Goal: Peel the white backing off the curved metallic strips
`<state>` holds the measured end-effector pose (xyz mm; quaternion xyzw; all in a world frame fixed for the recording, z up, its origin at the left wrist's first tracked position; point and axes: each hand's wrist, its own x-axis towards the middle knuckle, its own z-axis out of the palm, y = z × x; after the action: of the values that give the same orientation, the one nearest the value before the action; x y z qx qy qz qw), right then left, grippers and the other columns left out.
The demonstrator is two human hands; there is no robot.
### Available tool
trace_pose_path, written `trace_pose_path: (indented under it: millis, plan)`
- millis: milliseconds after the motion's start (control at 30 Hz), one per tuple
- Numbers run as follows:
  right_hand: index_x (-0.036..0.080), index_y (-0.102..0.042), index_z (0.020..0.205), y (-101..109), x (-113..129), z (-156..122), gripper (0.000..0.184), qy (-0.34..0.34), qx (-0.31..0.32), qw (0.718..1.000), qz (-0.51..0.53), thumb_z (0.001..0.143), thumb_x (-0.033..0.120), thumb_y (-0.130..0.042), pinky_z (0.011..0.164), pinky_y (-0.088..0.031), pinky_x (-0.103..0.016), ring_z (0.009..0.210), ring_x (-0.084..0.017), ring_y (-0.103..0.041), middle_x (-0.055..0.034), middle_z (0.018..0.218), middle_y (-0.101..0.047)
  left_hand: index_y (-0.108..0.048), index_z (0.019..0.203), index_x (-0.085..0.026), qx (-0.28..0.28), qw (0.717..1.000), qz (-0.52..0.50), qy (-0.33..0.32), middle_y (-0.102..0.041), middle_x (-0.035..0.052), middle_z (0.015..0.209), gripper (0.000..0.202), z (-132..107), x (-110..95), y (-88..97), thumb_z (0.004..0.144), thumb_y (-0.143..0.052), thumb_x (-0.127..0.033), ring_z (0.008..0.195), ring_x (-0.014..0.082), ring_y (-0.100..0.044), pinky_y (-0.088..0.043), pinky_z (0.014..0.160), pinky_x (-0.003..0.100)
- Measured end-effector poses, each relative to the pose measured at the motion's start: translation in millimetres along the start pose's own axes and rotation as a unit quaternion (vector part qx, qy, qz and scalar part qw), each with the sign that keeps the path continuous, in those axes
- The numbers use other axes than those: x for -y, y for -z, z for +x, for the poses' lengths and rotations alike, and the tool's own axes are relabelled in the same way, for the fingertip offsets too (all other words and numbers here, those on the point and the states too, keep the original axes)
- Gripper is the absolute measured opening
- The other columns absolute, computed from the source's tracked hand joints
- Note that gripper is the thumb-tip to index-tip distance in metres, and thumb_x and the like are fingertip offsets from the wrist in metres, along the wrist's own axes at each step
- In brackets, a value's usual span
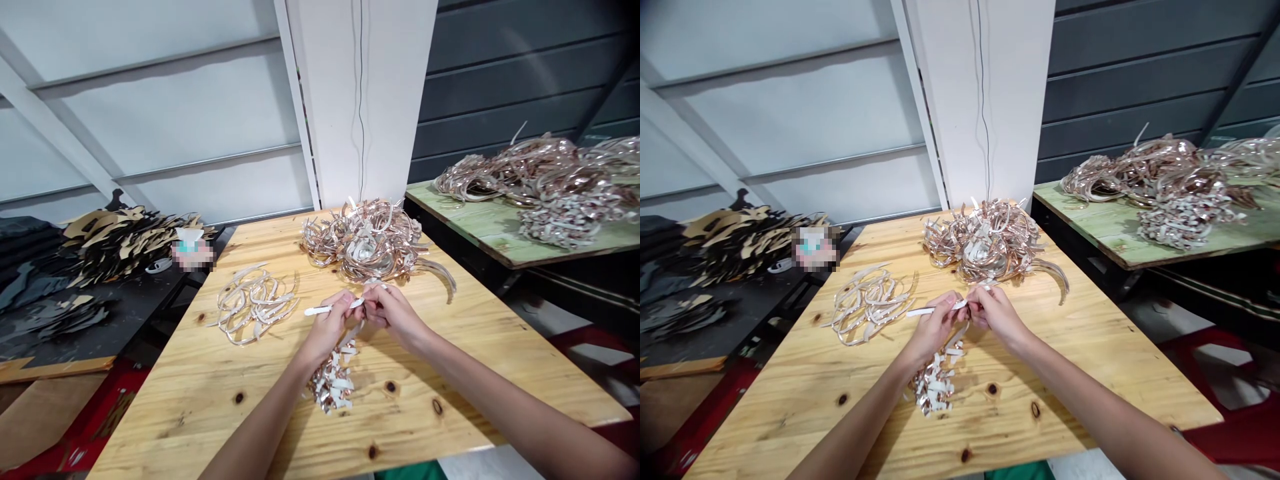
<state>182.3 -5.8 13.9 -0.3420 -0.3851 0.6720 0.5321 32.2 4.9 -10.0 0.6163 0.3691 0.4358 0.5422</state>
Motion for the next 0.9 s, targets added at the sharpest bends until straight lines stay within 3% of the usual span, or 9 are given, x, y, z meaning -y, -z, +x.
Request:
trace_pose_path:
  millis: [133,400,533,633,733,800,900]
  plan:
    - [0.021,-0.042,0.055,4.0,-0.1,2.2,0.031,-0.001,-0.008,0.996,0.085,0.078,0.025,-0.063,0.041,-0.02,-0.021,0.04,-0.006,-0.019,0.0102,0.044,-0.027,-0.054,0.072,-0.019,0.007,0.995,-0.095,-0.002,-0.055,0.0009,0.072,0.039,2.3,0.3,-0.7,0.095,-0.051,-0.051,0.074,0.0164,-0.054,-0.048,0.082,0.031]
    - [0.022,-0.039,0.06,15.3,18.0,6.0,0.034,0.053,-0.038,0.974,0.217,0.083,0.021,-0.063,0.046,-0.035,-0.022,0.047,-0.01,-0.028,0.0076,0.051,-0.026,-0.056,0.086,-0.02,-0.026,0.982,-0.187,0.015,-0.072,0.0059,0.092,0.035,4.8,-6.1,-3.4,0.092,-0.062,-0.054,0.089,0.0212,-0.071,-0.055,0.09,0.038]
    - [0.023,-0.045,0.07,14.8,19.1,8.1,0.035,0.056,-0.054,0.975,0.209,0.087,0.041,-0.07,0.055,-0.044,-0.025,0.055,-0.012,-0.039,0.0056,0.061,-0.035,-0.056,0.09,-0.02,-0.05,0.983,-0.177,-0.011,-0.074,0.0078,0.099,0.036,2.9,-7.9,-5.0,0.093,-0.062,-0.056,0.102,0.0245,-0.073,-0.055,0.095,0.04]
    - [0.024,-0.048,0.076,13.1,14.6,8.3,0.043,0.066,-0.058,0.986,0.138,0.082,0.056,-0.075,0.058,-0.043,-0.028,0.058,-0.014,-0.042,0.0051,0.064,-0.041,-0.058,0.092,-0.02,-0.047,0.985,-0.163,-0.043,-0.074,0.0077,0.106,0.033,0.9,-9.0,-2.0,0.097,-0.058,-0.053,0.105,0.0242,-0.072,-0.055,0.097,0.04]
    - [0.024,-0.05,0.078,12.3,7.1,7.2,0.04,0.119,-0.065,0.99,-0.047,0.077,0.047,-0.083,0.058,-0.039,-0.028,0.058,-0.014,-0.044,0.0058,0.063,-0.047,-0.061,0.097,-0.02,-0.045,0.987,-0.135,-0.069,-0.072,0.0076,0.11,0.032,-1.5,-10.4,1.7,0.099,-0.054,-0.051,0.106,0.0238,-0.07,-0.055,0.097,0.039]
    - [0.023,-0.052,0.075,12.6,1.9,6.4,0.035,0.142,-0.054,0.973,-0.173,0.082,0.044,-0.078,0.059,-0.036,-0.029,0.058,-0.014,-0.045,0.0051,0.062,-0.049,-0.062,0.098,-0.02,-0.048,0.991,-0.097,-0.073,-0.071,0.0072,0.109,0.034,-3.2,-11.1,3.2,0.1,-0.051,-0.053,0.105,0.0233,-0.068,-0.054,0.096,0.038]
    - [0.022,-0.05,0.067,13.9,-2.7,5.3,0.033,0.152,-0.038,0.949,-0.274,0.093,0.039,-0.06,0.06,-0.033,-0.029,0.059,-0.015,-0.043,0.0037,0.061,-0.047,-0.063,0.098,-0.022,-0.054,0.996,-0.032,-0.069,-0.069,0.0065,0.106,0.039,-5.2,-11.1,3.6,0.1,-0.047,-0.058,0.101,0.0236,-0.065,-0.052,0.095,0.038]
